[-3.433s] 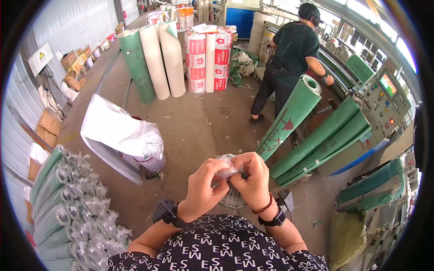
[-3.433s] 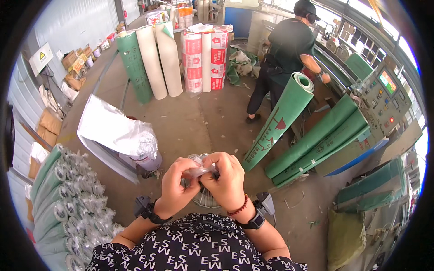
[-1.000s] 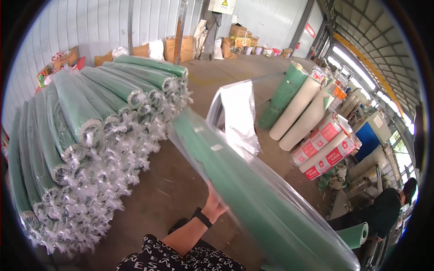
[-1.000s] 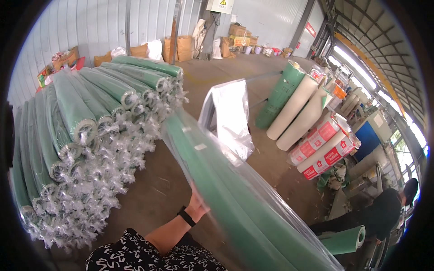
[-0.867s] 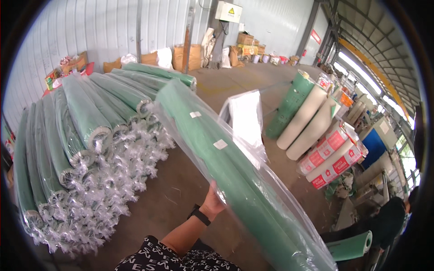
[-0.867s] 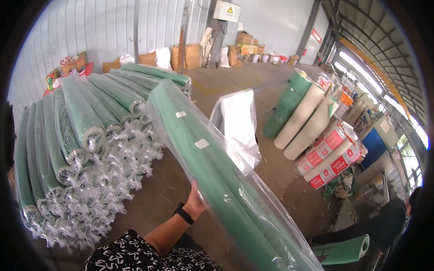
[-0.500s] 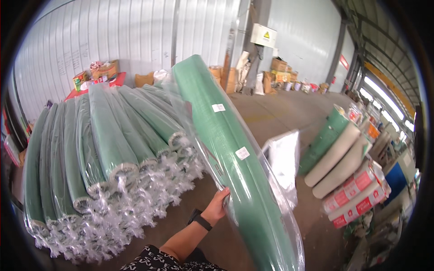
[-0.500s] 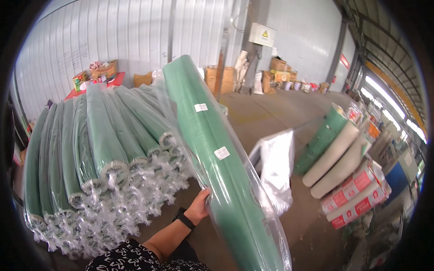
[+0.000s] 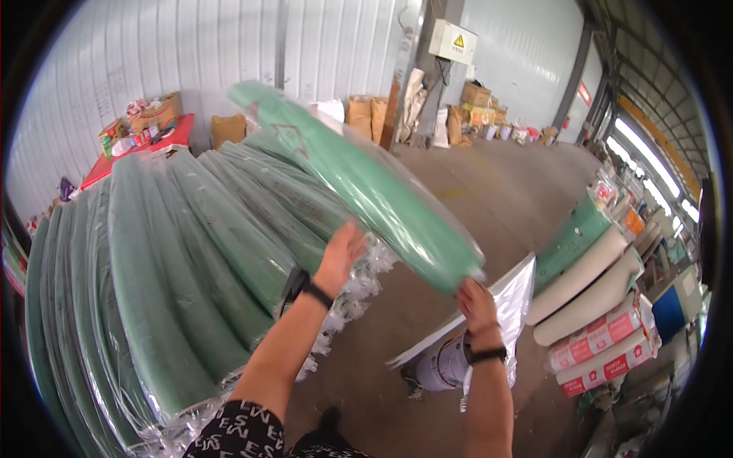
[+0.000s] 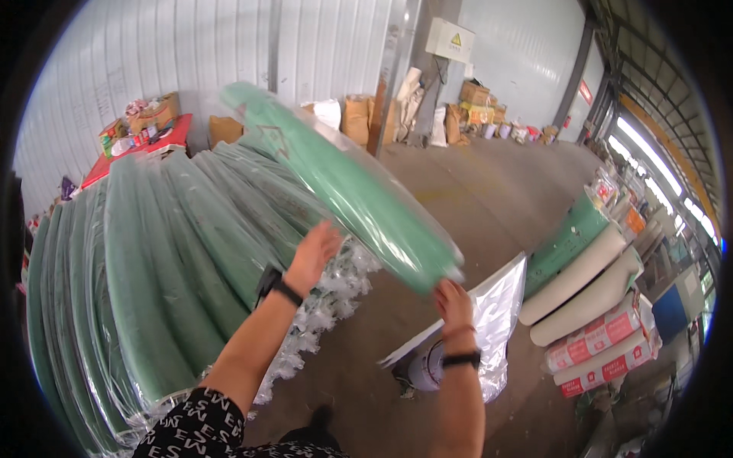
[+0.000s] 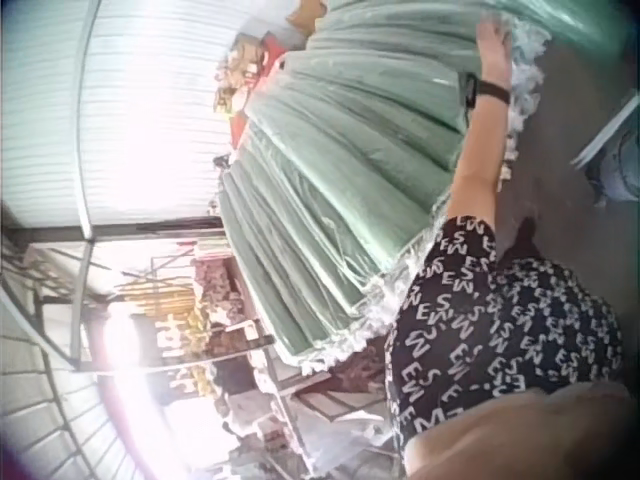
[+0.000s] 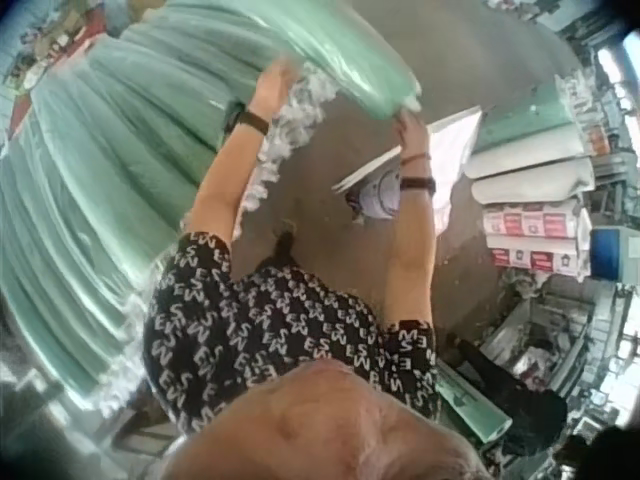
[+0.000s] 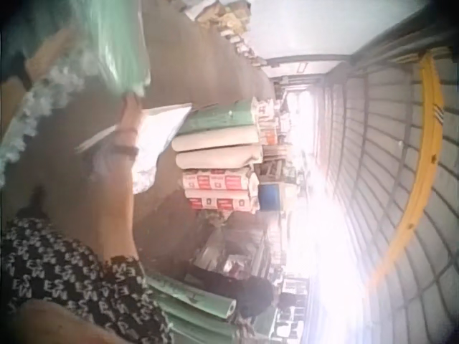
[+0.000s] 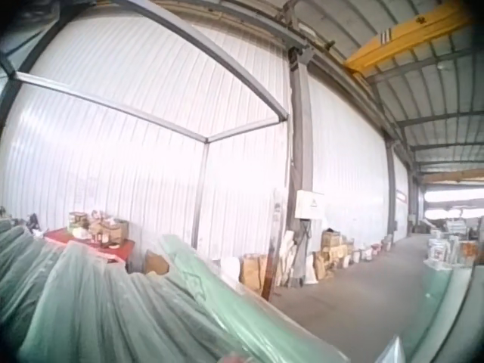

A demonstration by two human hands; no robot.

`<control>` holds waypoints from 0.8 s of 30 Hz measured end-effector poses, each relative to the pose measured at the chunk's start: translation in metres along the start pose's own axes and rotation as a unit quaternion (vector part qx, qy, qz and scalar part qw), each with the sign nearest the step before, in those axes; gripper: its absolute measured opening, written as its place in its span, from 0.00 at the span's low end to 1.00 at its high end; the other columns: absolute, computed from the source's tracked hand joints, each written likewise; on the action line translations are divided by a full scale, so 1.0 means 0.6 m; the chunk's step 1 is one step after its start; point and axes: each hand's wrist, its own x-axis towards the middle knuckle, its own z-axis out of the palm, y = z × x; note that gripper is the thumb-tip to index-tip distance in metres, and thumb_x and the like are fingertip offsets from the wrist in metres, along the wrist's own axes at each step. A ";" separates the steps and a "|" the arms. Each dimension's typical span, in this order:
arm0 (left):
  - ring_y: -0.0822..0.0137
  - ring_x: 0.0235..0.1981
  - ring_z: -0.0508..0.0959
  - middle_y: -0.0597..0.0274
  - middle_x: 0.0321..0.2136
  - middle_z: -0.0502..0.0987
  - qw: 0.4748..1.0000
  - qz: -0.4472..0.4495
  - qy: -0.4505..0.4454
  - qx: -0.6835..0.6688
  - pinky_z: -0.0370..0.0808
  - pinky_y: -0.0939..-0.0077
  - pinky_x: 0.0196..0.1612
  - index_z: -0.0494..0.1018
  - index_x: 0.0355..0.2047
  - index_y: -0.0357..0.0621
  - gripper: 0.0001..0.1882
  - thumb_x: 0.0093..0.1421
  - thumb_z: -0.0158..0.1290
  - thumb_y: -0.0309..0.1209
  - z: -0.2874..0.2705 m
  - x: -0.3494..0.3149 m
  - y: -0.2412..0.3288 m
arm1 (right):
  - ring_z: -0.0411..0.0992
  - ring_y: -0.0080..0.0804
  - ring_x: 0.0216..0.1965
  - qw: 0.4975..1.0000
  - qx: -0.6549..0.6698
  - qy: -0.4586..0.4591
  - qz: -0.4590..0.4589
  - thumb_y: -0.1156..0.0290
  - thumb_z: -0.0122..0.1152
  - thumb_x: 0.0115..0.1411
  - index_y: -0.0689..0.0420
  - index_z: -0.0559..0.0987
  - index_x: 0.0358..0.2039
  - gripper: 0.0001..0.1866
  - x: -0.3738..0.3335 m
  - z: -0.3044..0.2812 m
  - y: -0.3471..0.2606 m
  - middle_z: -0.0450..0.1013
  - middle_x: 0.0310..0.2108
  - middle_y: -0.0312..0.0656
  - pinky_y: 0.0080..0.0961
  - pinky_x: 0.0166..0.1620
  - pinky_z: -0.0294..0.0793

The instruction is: The person packages green rolls by sliding them into plastic bags, twisting the bag ends, and tying them into knots before stacking them onto a pile.

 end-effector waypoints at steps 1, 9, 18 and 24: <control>0.57 0.53 0.72 0.49 0.51 0.72 0.998 -0.033 -0.046 0.020 0.69 0.61 0.56 0.64 0.56 0.39 0.27 0.65 0.49 0.45 -0.022 -0.035 -0.054 | 0.73 0.17 0.36 0.999 -0.006 0.045 0.009 0.56 0.55 0.64 0.56 0.75 0.46 0.18 0.028 0.025 0.016 0.75 0.35 0.32 0.15 0.32 0.68; 0.72 0.38 0.78 0.61 0.38 0.79 0.842 -0.492 -0.133 0.177 0.74 0.79 0.40 0.73 0.43 0.40 0.17 0.66 0.49 0.42 -0.187 -0.470 -0.312 | 0.71 0.19 0.28 0.983 -0.014 -0.036 0.178 0.66 0.56 0.62 0.62 0.78 0.40 0.13 -0.132 -0.088 0.244 0.75 0.29 0.35 0.13 0.32 0.68; 0.69 0.35 0.79 0.58 0.35 0.79 0.811 -0.467 -0.074 0.345 0.75 0.74 0.40 0.72 0.44 0.39 0.15 0.65 0.50 0.38 -0.143 -0.401 -0.345 | 0.70 0.30 0.45 0.899 -0.062 0.432 -0.036 0.69 0.52 0.63 0.63 0.74 0.51 0.18 -0.092 -0.560 0.410 0.74 0.44 0.41 0.27 0.48 0.68; 0.67 0.37 0.79 0.57 0.37 0.79 0.887 -0.344 0.011 0.309 0.75 0.75 0.42 0.72 0.46 0.41 0.16 0.65 0.49 0.39 0.065 -0.354 -0.436 | 0.65 0.58 0.57 0.805 -0.225 0.409 0.365 0.50 0.52 0.59 0.68 0.70 0.54 0.34 0.002 -0.663 0.515 0.68 0.54 0.64 0.43 0.60 0.63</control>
